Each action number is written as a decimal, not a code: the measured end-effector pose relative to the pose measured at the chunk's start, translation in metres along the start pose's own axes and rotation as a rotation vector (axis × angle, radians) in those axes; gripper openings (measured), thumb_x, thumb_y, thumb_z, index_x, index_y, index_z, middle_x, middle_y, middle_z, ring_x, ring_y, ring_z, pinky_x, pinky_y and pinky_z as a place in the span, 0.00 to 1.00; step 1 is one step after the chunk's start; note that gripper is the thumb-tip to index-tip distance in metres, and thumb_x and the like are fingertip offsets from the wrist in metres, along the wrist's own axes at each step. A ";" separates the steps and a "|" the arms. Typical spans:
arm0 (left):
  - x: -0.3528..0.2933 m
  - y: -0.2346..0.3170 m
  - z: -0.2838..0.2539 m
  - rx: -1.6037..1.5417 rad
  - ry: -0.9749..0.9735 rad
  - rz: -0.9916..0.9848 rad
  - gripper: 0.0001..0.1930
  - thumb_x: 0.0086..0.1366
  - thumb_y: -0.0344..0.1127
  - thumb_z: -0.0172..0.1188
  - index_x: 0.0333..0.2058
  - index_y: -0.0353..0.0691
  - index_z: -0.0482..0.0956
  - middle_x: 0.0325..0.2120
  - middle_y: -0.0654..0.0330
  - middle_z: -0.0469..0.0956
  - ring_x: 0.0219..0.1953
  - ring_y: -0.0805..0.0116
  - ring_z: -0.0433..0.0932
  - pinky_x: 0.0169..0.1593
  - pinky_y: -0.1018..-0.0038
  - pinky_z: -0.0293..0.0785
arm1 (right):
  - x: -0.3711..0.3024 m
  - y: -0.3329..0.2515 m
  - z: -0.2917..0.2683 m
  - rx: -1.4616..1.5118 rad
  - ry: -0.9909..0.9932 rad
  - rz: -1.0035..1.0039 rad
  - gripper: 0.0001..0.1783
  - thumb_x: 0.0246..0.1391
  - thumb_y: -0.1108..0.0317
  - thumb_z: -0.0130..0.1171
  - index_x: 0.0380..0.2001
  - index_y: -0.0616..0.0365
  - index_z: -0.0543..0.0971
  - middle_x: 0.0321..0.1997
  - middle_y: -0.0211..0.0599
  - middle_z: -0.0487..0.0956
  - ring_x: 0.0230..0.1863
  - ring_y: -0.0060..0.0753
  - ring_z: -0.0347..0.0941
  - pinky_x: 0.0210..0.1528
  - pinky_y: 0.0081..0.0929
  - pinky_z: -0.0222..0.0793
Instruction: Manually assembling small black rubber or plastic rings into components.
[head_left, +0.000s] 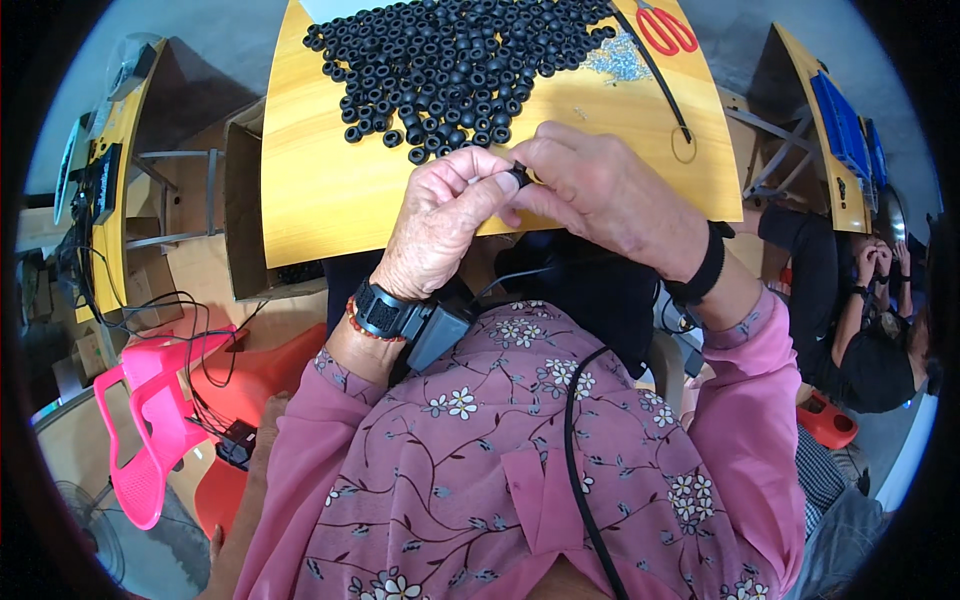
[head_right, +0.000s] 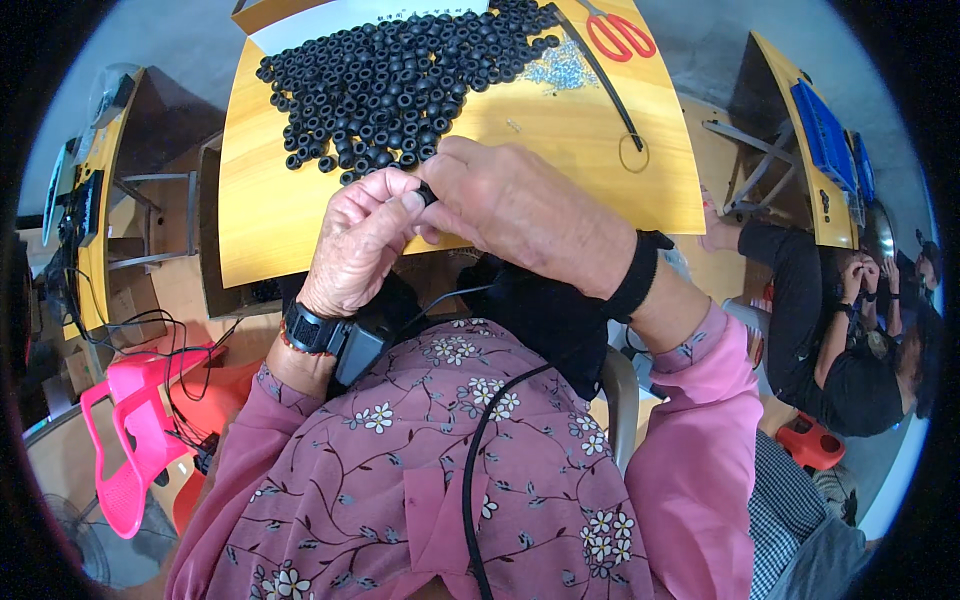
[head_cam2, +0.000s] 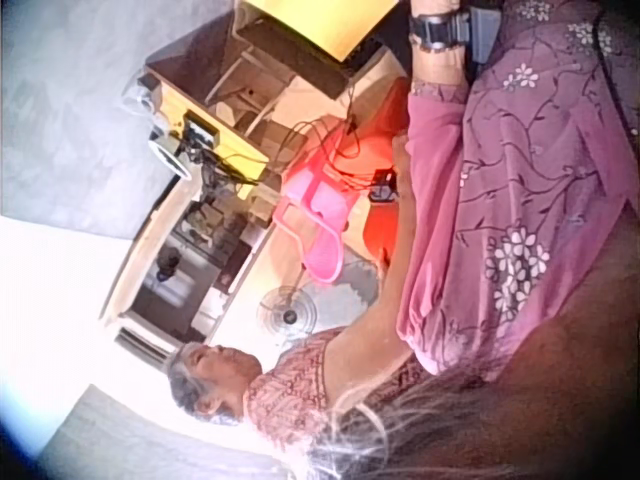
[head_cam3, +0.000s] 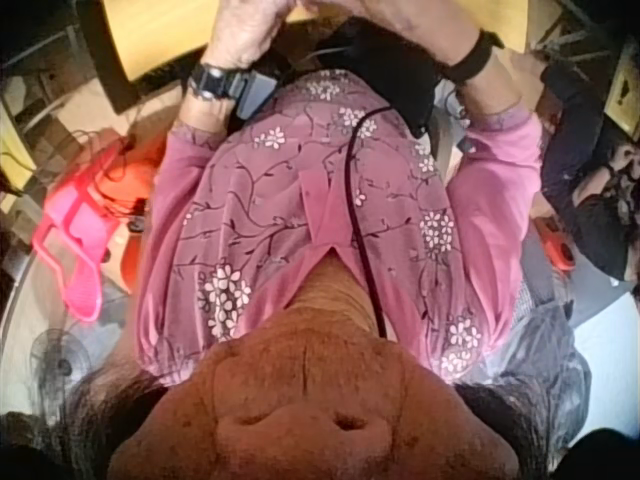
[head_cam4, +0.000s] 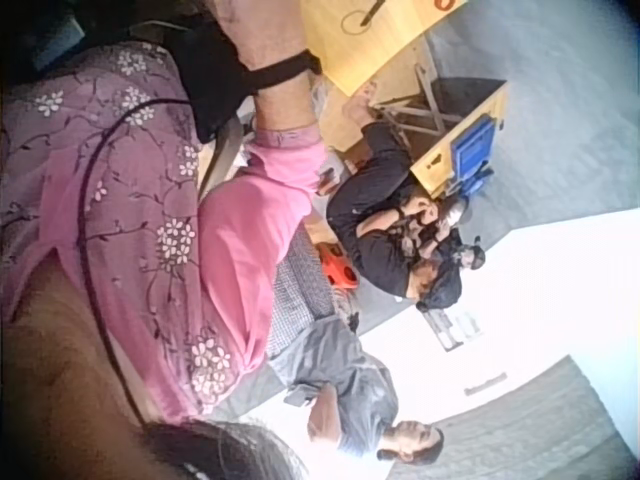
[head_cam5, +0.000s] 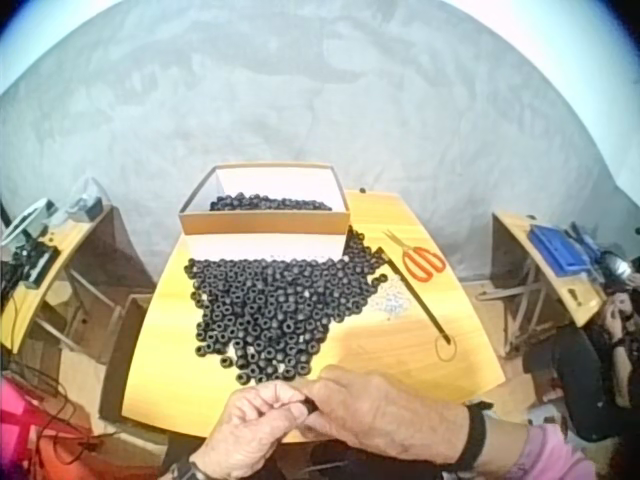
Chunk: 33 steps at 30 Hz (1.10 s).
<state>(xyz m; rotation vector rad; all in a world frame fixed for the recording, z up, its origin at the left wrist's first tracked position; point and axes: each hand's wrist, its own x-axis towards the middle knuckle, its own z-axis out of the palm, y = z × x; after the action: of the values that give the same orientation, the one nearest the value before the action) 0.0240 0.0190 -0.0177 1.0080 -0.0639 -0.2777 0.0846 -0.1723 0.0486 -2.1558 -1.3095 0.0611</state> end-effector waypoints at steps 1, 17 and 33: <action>0.001 -0.001 0.000 0.011 0.011 -0.005 0.06 0.70 0.29 0.56 0.41 0.34 0.77 0.36 0.58 0.82 0.36 0.72 0.81 0.42 0.74 0.78 | 0.000 0.000 -0.001 -0.014 -0.001 -0.008 0.13 0.55 0.64 0.63 0.35 0.61 0.73 0.32 0.43 0.72 0.34 0.50 0.75 0.35 0.42 0.72; 0.002 0.004 0.012 0.351 -0.008 -0.051 0.07 0.72 0.32 0.55 0.37 0.35 0.78 0.32 0.63 0.81 0.34 0.79 0.76 0.40 0.78 0.74 | -0.006 -0.003 -0.014 -0.248 -0.251 -0.070 0.12 0.58 0.67 0.56 0.37 0.67 0.71 0.33 0.47 0.74 0.33 0.51 0.78 0.33 0.42 0.75; 0.000 -0.002 0.006 0.032 -0.050 0.009 0.07 0.71 0.31 0.55 0.39 0.34 0.79 0.34 0.64 0.80 0.37 0.78 0.76 0.45 0.78 0.73 | -0.021 -0.002 0.009 0.012 0.039 0.020 0.15 0.56 0.65 0.64 0.40 0.63 0.74 0.33 0.44 0.75 0.31 0.46 0.78 0.33 0.39 0.74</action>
<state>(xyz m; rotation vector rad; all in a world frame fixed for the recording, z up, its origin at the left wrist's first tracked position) 0.0229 0.0133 -0.0160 1.0324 -0.1188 -0.2944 0.0693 -0.1844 0.0370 -2.1496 -1.2631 0.0342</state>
